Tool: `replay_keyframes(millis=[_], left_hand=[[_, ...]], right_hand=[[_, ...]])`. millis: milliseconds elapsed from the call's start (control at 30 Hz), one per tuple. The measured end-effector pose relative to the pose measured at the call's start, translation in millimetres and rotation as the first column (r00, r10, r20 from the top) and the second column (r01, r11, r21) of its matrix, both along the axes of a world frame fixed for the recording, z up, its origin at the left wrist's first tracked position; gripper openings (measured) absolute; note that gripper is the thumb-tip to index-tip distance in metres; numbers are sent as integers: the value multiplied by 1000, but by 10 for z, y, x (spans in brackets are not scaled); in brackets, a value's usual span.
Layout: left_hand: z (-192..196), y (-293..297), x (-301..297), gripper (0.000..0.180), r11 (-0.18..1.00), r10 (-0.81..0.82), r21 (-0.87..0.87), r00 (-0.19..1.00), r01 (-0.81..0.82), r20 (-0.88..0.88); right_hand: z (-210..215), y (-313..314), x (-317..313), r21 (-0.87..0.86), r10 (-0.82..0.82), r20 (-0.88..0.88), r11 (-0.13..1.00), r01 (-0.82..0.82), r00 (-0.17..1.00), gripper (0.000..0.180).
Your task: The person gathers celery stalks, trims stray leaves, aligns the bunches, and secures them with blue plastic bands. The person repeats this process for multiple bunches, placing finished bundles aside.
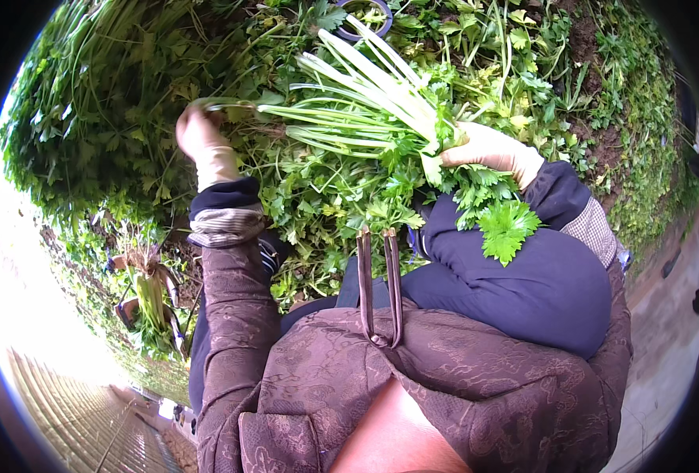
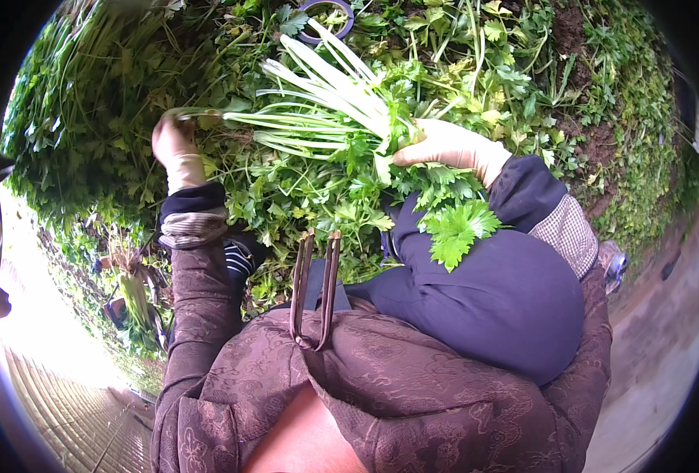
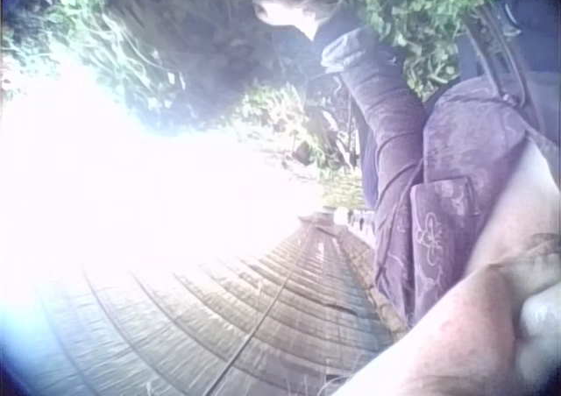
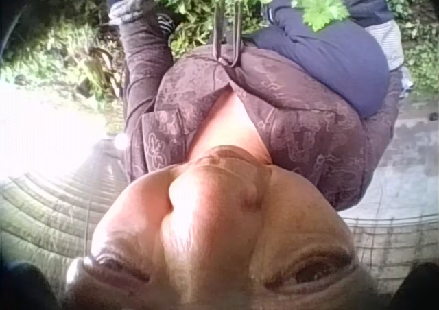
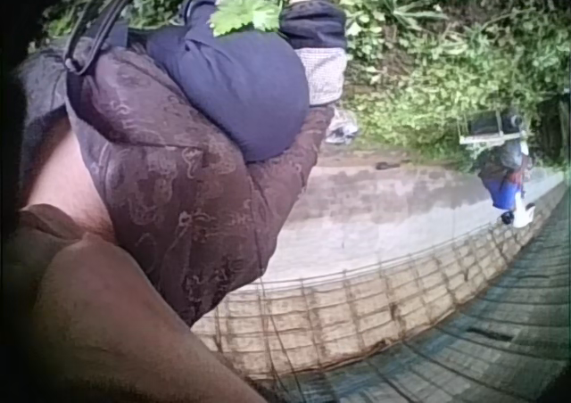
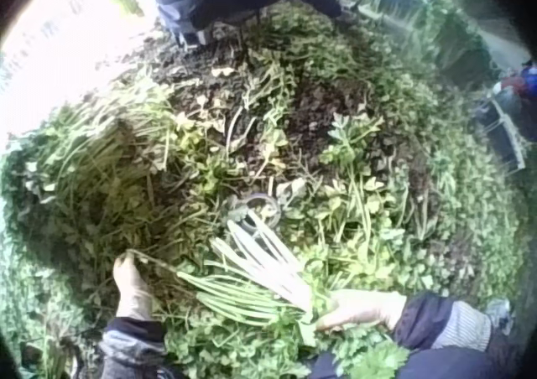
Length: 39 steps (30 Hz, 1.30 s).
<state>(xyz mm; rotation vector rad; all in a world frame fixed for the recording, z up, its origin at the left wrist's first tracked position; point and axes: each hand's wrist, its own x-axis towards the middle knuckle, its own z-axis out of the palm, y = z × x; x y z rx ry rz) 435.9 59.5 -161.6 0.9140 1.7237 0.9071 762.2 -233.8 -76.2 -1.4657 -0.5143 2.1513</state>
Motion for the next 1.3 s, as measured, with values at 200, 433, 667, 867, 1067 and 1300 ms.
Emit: replay_keyframes(millis=[200,433,667,867,1067,1300], left_hand=[[126,-244,417,84,711,-704,-254,661,656,-262],[-136,-453,1069,28,398,-806,-453,69,798,-588],[139,749,-20,44,923,-379,-71,861,378,-339],[119,-50,314,45,448,-532,203,442,870,-722],[291,-849,1030,27,-16,-659,-22,-27,1000,-751],[167,-402,867,16,681,-702,132,592,720,395]], right_hand=[[-6,-20,-22,11,1,33,1000,-1,999,64],[90,-5,0,2,-18,-86,1000,18,996,60],[-113,-102,157,-172,-383,-456,923,343,803,47],[-322,-187,137,-34,-269,-219,963,268,938,48],[-158,-89,64,-102,-286,-168,957,272,943,46],[-157,-94,108,-179,-270,-232,956,231,935,46]])
